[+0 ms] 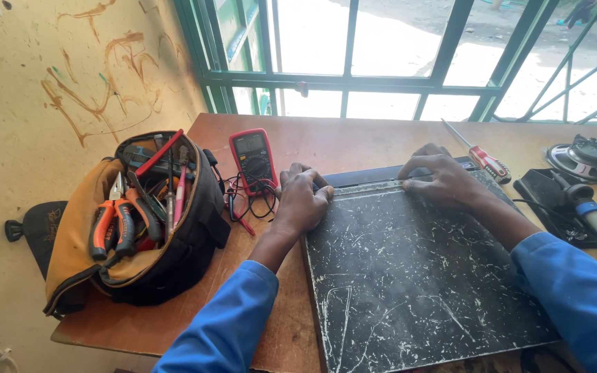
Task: Testing internal components of an electronic device with a multimeter and then reassembling the metal casing cover.
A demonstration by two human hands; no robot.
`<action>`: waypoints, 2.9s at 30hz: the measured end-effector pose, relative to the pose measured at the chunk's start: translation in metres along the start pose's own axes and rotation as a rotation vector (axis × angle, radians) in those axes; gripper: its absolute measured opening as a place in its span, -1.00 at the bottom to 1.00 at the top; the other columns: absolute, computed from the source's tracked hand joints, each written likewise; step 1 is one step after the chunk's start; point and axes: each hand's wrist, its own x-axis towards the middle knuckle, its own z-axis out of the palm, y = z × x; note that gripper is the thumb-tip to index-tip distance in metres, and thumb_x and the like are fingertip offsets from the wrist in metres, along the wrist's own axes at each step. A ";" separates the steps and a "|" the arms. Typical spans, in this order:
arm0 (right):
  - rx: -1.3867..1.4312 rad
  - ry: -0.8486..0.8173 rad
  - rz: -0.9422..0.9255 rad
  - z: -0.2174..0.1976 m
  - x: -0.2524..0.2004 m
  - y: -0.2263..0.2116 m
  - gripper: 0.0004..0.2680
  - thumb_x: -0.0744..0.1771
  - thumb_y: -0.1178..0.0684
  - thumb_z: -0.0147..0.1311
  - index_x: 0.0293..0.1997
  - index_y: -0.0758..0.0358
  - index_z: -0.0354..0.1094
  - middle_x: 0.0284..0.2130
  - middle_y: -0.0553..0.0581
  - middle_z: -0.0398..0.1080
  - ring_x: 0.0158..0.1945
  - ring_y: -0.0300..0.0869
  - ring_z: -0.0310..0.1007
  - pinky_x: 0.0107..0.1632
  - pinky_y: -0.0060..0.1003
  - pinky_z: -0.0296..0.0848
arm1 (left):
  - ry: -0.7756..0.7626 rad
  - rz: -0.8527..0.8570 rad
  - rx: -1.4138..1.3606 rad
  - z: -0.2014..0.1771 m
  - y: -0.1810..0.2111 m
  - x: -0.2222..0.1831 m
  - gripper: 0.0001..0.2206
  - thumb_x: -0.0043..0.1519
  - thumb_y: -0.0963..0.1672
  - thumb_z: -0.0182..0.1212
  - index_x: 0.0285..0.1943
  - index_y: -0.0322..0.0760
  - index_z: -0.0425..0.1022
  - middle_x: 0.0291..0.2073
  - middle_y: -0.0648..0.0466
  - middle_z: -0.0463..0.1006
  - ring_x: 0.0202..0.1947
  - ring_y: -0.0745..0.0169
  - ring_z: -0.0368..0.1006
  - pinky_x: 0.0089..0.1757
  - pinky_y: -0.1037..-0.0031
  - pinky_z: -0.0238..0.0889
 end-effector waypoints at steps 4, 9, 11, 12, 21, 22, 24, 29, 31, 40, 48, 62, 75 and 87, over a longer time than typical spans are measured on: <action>-0.010 -0.056 0.030 -0.007 -0.005 -0.017 -0.78 0.26 -0.12 0.24 -0.07 -0.01 0.62 0.03 0.19 0.39 0.29 0.04 0.26 0.32 0.10 0.33 | -0.002 0.014 -0.011 -0.001 0.001 -0.002 -0.85 0.27 -0.07 0.24 -0.14 -0.21 0.56 0.06 -0.01 0.33 0.20 -0.03 0.15 0.13 0.08 0.01; -0.210 -0.034 0.011 -0.011 -0.017 -0.058 -0.84 0.29 -0.03 0.21 -0.10 -0.02 0.64 -0.03 0.15 0.46 0.21 -0.01 0.39 0.24 -0.02 0.45 | 0.057 0.034 -0.050 0.005 -0.004 -0.005 -0.87 0.21 -0.10 0.31 -0.21 -0.23 0.60 0.00 -0.03 0.36 0.18 -0.12 0.21 0.22 -0.30 -0.11; -0.253 -0.036 0.015 -0.015 -0.026 -0.066 -0.85 0.31 0.02 0.18 -0.10 0.00 0.65 -0.03 0.19 0.49 0.16 0.02 0.47 0.21 -0.05 0.50 | 0.077 0.039 -0.067 0.009 -0.005 -0.005 -0.87 0.20 -0.10 0.33 -0.24 -0.25 0.62 -0.03 -0.03 0.38 0.16 -0.12 0.23 0.23 -0.42 -0.19; -0.190 -0.016 0.023 -0.015 -0.028 -0.065 -0.84 0.30 0.01 0.21 -0.08 0.02 0.64 -0.02 0.22 0.49 0.16 0.07 0.47 0.20 0.00 0.50 | 0.085 0.042 -0.074 0.008 -0.005 -0.005 -0.88 0.20 -0.11 0.33 -0.23 -0.25 0.62 -0.04 -0.03 0.38 0.15 -0.12 0.25 0.23 -0.44 -0.18; -0.004 0.124 0.038 -0.043 -0.049 -0.063 -0.83 0.30 -0.02 0.19 -0.09 0.11 0.63 -0.07 0.19 0.56 0.01 0.03 0.53 0.12 -0.01 0.49 | 0.206 0.071 -0.127 0.004 -0.003 -0.007 -0.89 0.08 -0.13 0.40 -0.37 -0.21 0.56 -0.17 0.01 0.46 -0.06 -0.03 0.43 0.03 0.06 0.20; -0.068 0.129 0.013 -0.051 -0.056 -0.065 -0.81 0.33 -0.06 0.11 -0.13 0.12 0.62 -0.11 0.07 0.59 -0.12 -0.13 0.56 0.10 -0.03 0.45 | 0.238 0.086 -0.111 0.003 -0.003 -0.006 -0.87 0.04 -0.11 0.42 -0.43 -0.17 0.54 -0.23 0.04 0.50 -0.20 0.09 0.48 -0.11 0.34 0.32; -0.110 0.141 0.043 -0.056 -0.101 -0.072 -0.78 0.30 -0.14 0.11 -0.16 0.10 0.62 -0.07 0.06 0.59 -0.08 -0.11 0.58 0.14 0.01 0.46 | 0.212 0.037 -0.126 0.002 -0.006 -0.004 -0.87 0.05 -0.08 0.40 -0.41 -0.14 0.55 -0.17 0.06 0.49 -0.19 0.13 0.48 -0.10 0.36 0.33; -0.112 0.330 0.140 -0.040 -0.223 -0.101 -0.81 0.20 -0.19 0.25 -0.28 -0.05 0.68 -0.17 -0.10 0.63 -0.07 -0.25 0.64 0.02 -0.21 0.56 | 0.106 -0.167 -0.176 -0.008 0.011 -0.004 -0.74 0.10 -0.02 0.33 -0.10 -0.11 0.49 -0.01 0.04 0.45 -0.09 0.15 0.50 -0.06 0.36 0.37; -0.100 0.648 0.255 -0.019 -0.257 -0.111 -0.63 0.18 -0.01 0.32 0.08 0.10 0.53 0.10 0.13 0.41 0.29 0.03 0.37 0.29 0.06 0.35 | 0.073 -0.224 -0.208 -0.007 0.011 -0.001 -0.55 0.03 -0.01 0.27 0.13 -0.14 0.53 0.10 0.05 0.56 0.07 0.14 0.48 0.07 0.37 0.31; 0.071 0.818 0.589 0.005 -0.253 -0.054 -0.45 0.29 -0.24 0.03 0.34 0.41 0.23 0.22 0.46 0.22 0.36 0.19 0.07 0.32 0.15 0.05 | 0.038 -0.179 -0.127 -0.005 0.005 0.000 -0.56 0.10 0.04 0.25 0.13 -0.15 0.58 0.08 0.04 0.53 0.06 0.11 0.48 0.08 0.36 0.29; 0.069 0.920 0.455 0.000 -0.242 -0.033 -0.63 0.36 -0.12 0.01 0.22 0.33 0.38 0.12 0.41 0.28 0.28 0.18 0.15 0.30 0.12 0.07 | 0.036 -0.276 -0.161 -0.023 0.025 -0.024 -0.63 0.05 0.02 0.34 -0.02 -0.14 0.60 -0.03 0.09 0.58 -0.05 0.18 0.50 -0.03 0.39 0.32; 0.265 0.662 0.317 -0.043 -0.186 0.012 -0.73 0.40 0.01 -0.03 0.22 0.23 0.39 0.16 0.20 0.30 0.24 0.00 0.26 0.27 -0.11 0.12 | 0.070 -0.337 -0.200 -0.042 0.021 -0.090 -0.68 -0.09 0.04 0.54 -0.33 -0.10 0.56 -0.38 0.24 0.61 -0.33 0.40 0.46 -0.23 0.49 0.25; 0.107 0.696 0.123 -0.028 -0.109 0.066 -0.77 0.56 0.01 0.00 0.18 0.43 0.47 -0.01 0.33 0.43 0.02 0.04 0.38 0.06 -0.11 0.29 | 0.151 -0.374 -0.511 -0.043 0.017 -0.177 -0.73 -0.02 -0.12 0.58 -0.45 -0.22 0.46 -0.58 0.13 0.53 -0.54 0.41 0.38 -0.44 0.53 0.34; 0.006 0.555 0.129 -0.016 -0.130 0.061 -0.70 0.63 -0.01 -0.08 0.29 0.56 0.42 0.00 0.45 0.43 0.02 0.21 0.41 0.03 0.01 0.32 | 0.140 -0.352 -0.669 -0.035 0.017 -0.193 -0.76 0.11 -0.13 0.46 -0.35 -0.16 0.38 -0.52 0.22 0.30 -0.49 0.46 0.21 -0.39 0.57 0.18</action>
